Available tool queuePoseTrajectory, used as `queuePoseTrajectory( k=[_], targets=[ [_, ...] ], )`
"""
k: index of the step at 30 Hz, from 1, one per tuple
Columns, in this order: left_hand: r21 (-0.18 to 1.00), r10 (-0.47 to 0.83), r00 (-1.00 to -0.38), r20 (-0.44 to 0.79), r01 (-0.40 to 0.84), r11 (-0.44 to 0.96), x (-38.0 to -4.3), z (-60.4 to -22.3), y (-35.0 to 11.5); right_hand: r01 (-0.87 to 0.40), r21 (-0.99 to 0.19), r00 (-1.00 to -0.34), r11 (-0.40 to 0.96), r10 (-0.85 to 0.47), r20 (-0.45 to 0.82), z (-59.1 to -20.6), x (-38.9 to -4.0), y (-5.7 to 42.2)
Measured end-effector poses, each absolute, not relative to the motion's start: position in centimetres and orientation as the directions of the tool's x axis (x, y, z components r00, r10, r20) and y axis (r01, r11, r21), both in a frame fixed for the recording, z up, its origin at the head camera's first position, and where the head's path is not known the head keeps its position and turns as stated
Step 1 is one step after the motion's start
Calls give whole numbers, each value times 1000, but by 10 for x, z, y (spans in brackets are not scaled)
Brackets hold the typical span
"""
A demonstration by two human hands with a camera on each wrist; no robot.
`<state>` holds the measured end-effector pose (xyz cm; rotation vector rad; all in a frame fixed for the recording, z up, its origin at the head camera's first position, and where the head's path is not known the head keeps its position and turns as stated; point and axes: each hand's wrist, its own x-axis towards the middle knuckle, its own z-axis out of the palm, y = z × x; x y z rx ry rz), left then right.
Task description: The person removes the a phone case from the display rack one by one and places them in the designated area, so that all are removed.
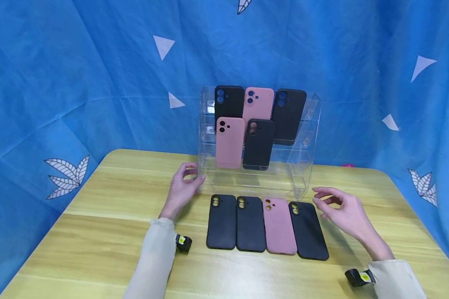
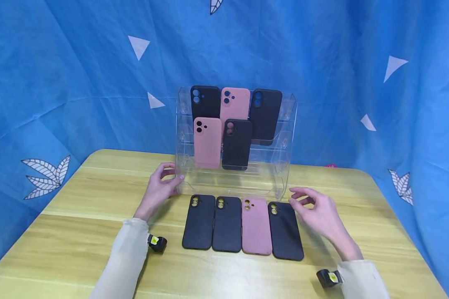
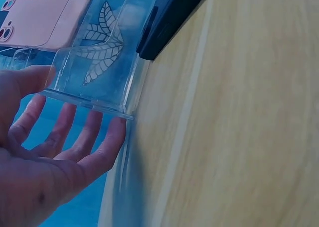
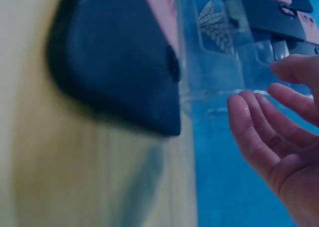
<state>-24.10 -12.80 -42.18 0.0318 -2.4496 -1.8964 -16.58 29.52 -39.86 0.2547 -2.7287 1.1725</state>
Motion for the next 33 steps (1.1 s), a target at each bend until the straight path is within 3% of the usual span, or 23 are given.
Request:
queuePoseTrajectory(
  k=[25,33],
  targets=[
    [983,8,-999,-38,-36,178,-244,-425,-136,-397,-758,-888,517,-6,460,-361,-223,225],
    [986,-14,-999,-40,-42,162,-242,-424,-136,-404,-757,-883,513,-2,470,-355,-240,211]
  ],
)
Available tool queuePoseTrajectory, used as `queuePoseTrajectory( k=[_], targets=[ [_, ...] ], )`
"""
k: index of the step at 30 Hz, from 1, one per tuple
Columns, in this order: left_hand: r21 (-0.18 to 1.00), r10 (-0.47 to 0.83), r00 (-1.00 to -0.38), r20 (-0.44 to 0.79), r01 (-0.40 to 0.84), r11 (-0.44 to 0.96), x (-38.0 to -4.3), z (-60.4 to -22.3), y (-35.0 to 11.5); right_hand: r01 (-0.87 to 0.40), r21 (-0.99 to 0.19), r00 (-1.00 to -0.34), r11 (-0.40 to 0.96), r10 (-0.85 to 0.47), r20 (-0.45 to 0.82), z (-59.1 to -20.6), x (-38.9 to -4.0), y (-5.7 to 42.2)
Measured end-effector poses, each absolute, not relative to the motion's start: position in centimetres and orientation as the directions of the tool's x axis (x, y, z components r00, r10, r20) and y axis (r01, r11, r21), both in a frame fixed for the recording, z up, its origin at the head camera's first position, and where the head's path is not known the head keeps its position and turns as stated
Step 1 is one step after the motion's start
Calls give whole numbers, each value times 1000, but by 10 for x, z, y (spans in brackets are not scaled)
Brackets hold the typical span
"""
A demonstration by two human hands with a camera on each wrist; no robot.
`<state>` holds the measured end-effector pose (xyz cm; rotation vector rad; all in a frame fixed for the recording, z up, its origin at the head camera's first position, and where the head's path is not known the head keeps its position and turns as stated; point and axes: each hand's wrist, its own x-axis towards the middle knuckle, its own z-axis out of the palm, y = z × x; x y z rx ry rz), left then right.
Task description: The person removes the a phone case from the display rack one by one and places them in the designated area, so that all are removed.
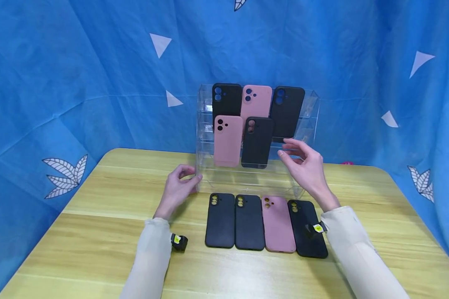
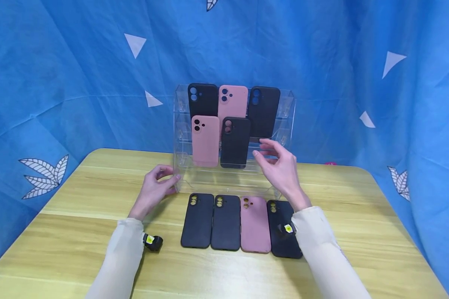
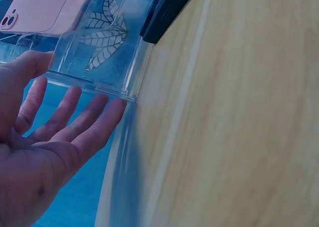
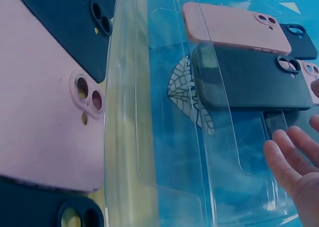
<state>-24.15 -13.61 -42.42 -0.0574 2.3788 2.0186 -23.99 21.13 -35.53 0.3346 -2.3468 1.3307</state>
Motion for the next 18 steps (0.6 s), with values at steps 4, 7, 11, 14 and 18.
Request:
queuePoseTrajectory(
  k=[4,7,11,14,18],
  targets=[
    [988,-16,-999,-45,-47,149,-241,-424,-136,-381,-766,-895,518,-1,445,-354,-245,208],
    [988,-19,-999,-49,-51,144,-240,-424,-136,-371,-773,-900,515,6,435,-352,-249,206],
    [989,-26,-998,-52,-55,139,-240,-425,-135,-369,-793,-904,485,12,427,-349,-253,203],
    [990,-31,-998,-49,-53,134,-240,-425,-135,-356,-808,-912,470,14,410,-345,-254,198],
    [990,-30,-999,-44,-48,129,-240,-426,-136,-328,-822,-926,466,12,376,-346,-257,195]
  ],
)
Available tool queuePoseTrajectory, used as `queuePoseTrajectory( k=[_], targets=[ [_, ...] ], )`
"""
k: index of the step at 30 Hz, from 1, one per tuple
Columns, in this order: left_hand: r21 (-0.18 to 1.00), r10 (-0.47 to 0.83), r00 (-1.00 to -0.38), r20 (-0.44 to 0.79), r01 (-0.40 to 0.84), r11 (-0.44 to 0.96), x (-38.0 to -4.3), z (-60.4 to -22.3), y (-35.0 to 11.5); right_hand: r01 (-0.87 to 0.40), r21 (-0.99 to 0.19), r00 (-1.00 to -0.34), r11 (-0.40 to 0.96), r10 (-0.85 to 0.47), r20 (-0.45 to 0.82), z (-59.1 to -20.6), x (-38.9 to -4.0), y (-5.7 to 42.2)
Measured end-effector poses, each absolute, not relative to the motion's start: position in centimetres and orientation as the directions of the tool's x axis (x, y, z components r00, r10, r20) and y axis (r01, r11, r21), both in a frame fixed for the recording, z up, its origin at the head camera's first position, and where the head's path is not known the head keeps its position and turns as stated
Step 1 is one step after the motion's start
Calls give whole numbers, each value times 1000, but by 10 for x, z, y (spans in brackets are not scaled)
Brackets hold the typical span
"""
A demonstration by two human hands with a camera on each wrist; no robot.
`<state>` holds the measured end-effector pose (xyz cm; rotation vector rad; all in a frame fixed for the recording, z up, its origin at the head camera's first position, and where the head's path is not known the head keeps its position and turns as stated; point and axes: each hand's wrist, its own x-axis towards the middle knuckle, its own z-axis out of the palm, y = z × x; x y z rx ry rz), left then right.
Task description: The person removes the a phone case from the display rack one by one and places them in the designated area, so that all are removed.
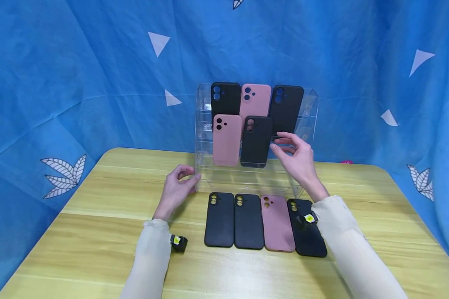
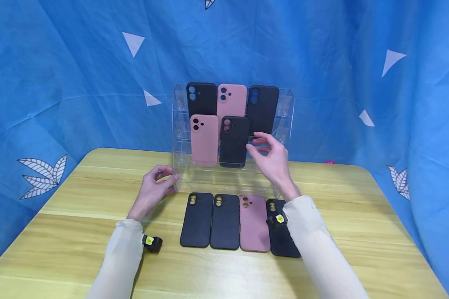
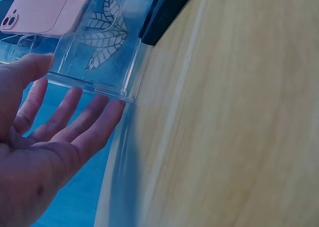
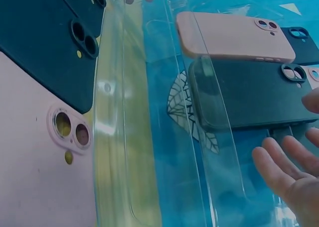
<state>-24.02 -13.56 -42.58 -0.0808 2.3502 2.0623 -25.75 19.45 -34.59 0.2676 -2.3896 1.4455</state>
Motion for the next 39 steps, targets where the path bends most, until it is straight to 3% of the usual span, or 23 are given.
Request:
queuePoseTrajectory(
  k=[11,39],
  targets=[
    [989,-17,-999,-48,-50,138,-240,-425,-135,-299,-858,-941,418,18,337,-358,-269,188],
    [990,5,-998,-59,-58,130,-239,-423,-136,-360,-895,-918,263,73,391,-363,-276,181]
  ],
)
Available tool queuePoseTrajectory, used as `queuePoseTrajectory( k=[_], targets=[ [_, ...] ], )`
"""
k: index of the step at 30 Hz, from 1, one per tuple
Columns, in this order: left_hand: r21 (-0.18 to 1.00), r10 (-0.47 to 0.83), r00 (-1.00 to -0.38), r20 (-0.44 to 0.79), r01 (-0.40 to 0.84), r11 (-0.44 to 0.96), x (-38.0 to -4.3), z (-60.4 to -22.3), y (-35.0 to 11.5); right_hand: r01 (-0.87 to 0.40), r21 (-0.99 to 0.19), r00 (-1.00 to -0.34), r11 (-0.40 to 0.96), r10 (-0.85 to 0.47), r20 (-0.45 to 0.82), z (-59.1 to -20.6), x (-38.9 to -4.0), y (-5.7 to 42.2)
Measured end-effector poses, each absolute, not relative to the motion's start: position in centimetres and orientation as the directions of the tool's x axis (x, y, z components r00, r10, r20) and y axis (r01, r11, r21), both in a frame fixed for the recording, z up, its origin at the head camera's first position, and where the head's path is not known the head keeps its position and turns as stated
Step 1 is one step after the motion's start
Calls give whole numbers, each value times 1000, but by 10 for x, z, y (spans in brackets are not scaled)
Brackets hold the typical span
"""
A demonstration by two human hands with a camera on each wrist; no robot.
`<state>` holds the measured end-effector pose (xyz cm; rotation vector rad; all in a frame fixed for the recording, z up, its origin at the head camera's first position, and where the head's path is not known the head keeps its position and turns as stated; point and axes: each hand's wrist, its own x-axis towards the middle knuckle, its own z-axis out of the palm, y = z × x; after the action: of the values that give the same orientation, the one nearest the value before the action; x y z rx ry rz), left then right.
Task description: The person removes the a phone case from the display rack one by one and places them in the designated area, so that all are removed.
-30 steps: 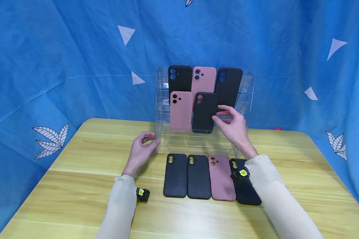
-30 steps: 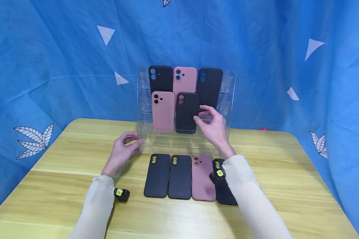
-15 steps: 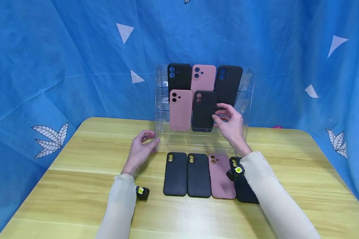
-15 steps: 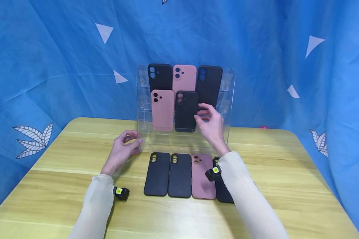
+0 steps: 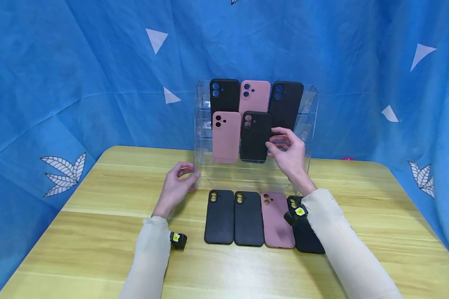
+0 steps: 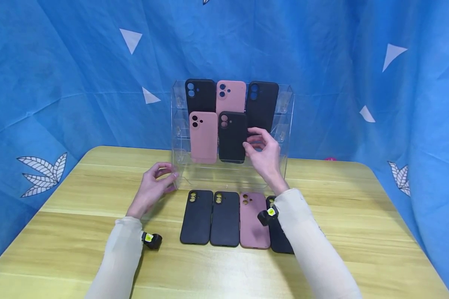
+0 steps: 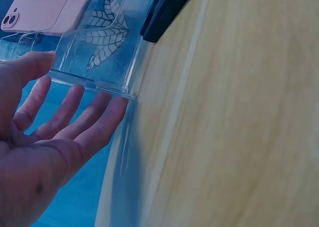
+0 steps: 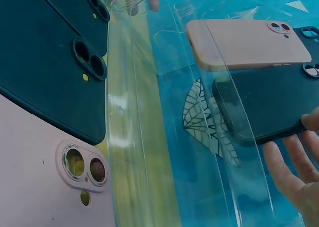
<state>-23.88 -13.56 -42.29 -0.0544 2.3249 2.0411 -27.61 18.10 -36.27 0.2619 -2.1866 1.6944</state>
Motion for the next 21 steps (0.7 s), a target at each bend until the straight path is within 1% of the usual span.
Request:
queuePoseTrajectory(
  k=[10,21],
  targets=[
    [990,6,-998,-59,-57,130,-238,-423,-136,-428,-867,-884,256,81,460,-354,-272,183],
    [990,1,-998,-55,-54,127,-239,-425,-136,-467,-859,-869,210,72,490,-343,-265,187]
  ],
)
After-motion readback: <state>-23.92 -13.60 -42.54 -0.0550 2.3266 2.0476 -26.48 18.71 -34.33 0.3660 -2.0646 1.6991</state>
